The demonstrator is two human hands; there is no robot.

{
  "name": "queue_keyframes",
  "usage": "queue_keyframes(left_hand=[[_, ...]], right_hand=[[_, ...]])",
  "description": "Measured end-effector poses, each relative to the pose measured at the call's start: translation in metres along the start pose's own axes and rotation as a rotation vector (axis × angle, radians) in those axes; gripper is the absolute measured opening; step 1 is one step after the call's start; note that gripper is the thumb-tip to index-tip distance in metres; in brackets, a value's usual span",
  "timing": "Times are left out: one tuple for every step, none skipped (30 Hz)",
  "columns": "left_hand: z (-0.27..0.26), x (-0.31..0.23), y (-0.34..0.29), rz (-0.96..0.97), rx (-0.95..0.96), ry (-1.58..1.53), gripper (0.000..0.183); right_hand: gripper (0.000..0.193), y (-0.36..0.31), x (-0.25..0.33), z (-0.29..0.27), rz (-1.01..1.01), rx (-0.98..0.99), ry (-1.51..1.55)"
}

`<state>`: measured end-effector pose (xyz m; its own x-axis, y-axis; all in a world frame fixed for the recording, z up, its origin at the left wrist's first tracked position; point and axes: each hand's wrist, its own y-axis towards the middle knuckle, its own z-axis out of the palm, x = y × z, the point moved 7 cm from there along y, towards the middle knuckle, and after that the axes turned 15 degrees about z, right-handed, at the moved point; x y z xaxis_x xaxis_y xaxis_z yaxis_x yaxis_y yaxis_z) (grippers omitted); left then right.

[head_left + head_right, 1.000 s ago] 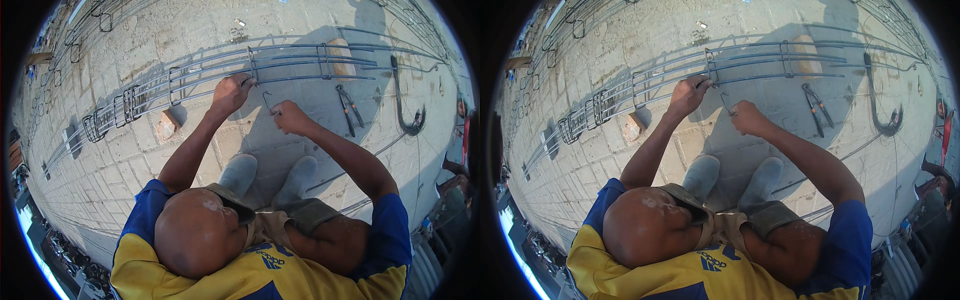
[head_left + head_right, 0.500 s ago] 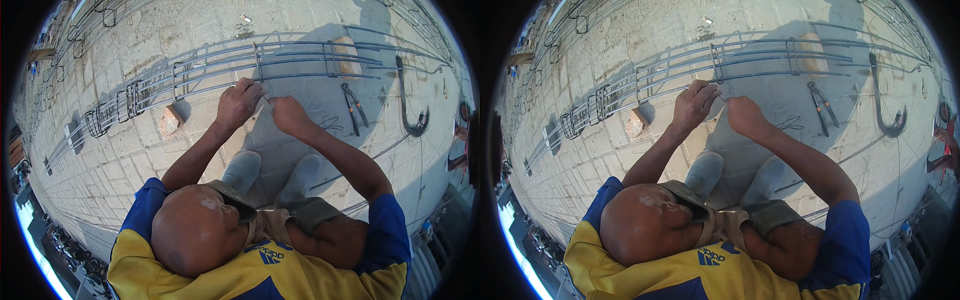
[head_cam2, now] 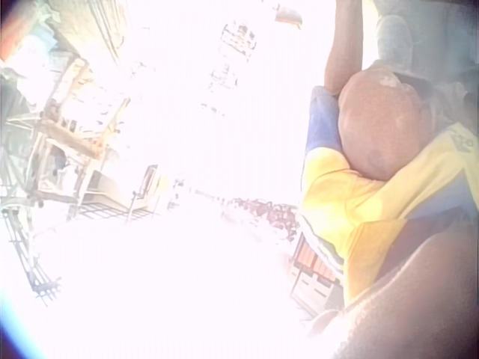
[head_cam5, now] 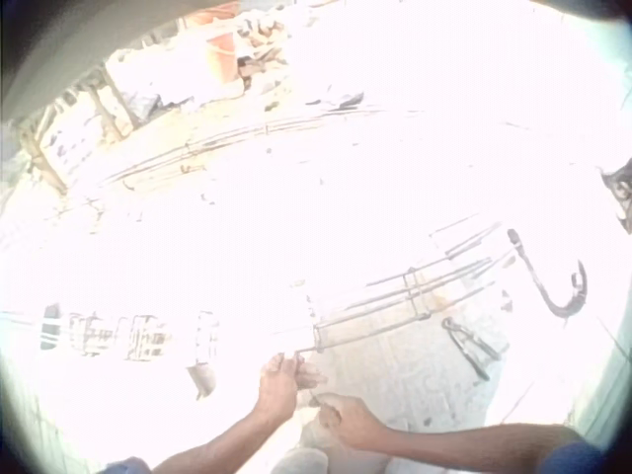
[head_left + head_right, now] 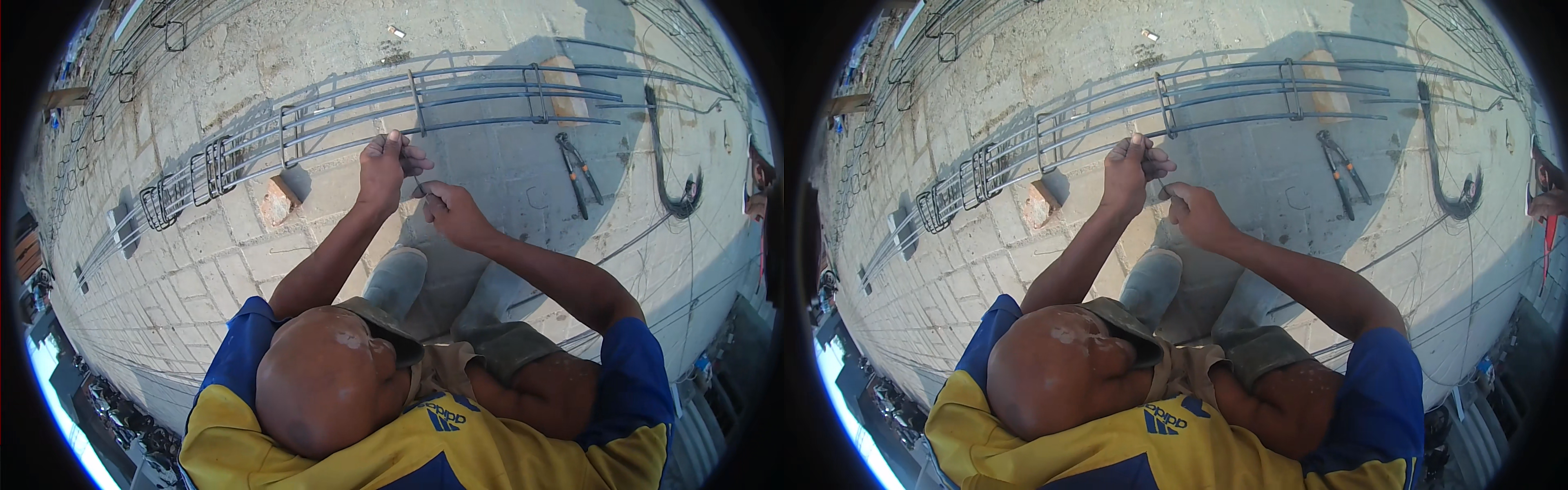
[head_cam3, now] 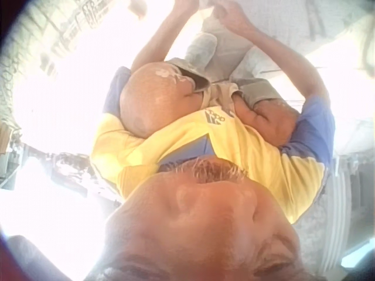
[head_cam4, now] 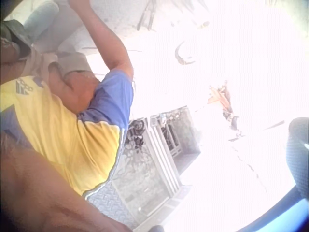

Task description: The person positions steel stirrups along rebar rods and fastens them in place by wrapping wire around the joints and twisting the wire tight with pliers.

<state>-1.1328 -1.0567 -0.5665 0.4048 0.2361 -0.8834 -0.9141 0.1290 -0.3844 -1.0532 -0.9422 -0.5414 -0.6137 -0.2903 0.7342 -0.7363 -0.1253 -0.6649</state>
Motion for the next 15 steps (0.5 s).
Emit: queue_keyframes(left_hand=[[-0.003, 0.005, -0.001, -0.091, -0.003, -0.017, 0.027], [-0.008, 0.002, 0.001, -0.087, -0.014, -0.012, 0.027], [-0.006, -0.001, 0.005, -0.078, 0.061, 0.064, 0.027], [-0.004, -0.004, 0.008, -0.069, 0.136, 0.14, 0.027], [-0.002, -0.007, 0.009, -0.061, 0.211, 0.217, 0.027], [-0.006, -0.01, 0.009, -0.059, 0.207, 0.218, 0.027], [-0.012, -0.026, 0.012, 0.144, 0.27, 0.624, 0.025], [-0.01, -0.04, 0.012, 0.351, 0.328, 1.028, 0.022], [-0.011, -0.041, 0.014, 0.35, 0.328, 1.029, 0.022], [-0.008, -0.057, 0.014, 0.569, 0.246, 1.101, 0.02], [-0.004, -0.072, 0.011, 0.79, 0.16, 1.163, 0.017], [-0.005, -0.072, 0.015, 0.679, 0.179, 1.193, 0.022], [-0.006, -0.069, 0.018, 0.68, 0.175, 1.2, 0.022], [-0.008, -0.062, 0.023, 0.651, 0.206, 1.182, 0.025], [-0.005, -0.058, 0.025, 0.623, 0.239, 1.159, 0.028]], right_hand=[[0.021, 0.003, -0.008, 0.002, 0.144, 0.074, 0.105], [0.021, 0.004, -0.008, 0.005, 0.139, 0.086, 0.104], [0.021, 0.006, -0.013, 0.006, 0.19, 0.084, 0.155], [0.022, 0.008, -0.019, 0.007, 0.241, 0.082, 0.206], [0.022, 0.009, -0.021, 0.01, 0.237, 0.086, 0.205], [0.023, 0.01, -0.029, 0.01, 0.263, 0.056, 0.185], [0.024, 0.011, -0.036, 0.009, 0.289, 0.025, 0.165], [0.024, 0.013, -0.041, 0.007, 0.286, 0.028, 0.165], [0.024, 0.014, -0.046, 0.004, 0.301, 0.019, 0.171], [0.023, 0.016, -0.051, 0.002, 0.316, 0.008, 0.178], [0.023, 0.019, -0.055, 0.002, 0.317, 0.007, 0.179], [0.024, 0.024, -0.054, 0.003, 0.317, 0.001, 0.171], [0.024, 0.029, -0.052, 0.003, 0.318, -0.006, 0.163], [0.024, 0.034, -0.05, 0.004, 0.313, -0.001, 0.164], [0.024, 0.04, -0.047, 0.002, 0.278, -0.026, 0.15]])
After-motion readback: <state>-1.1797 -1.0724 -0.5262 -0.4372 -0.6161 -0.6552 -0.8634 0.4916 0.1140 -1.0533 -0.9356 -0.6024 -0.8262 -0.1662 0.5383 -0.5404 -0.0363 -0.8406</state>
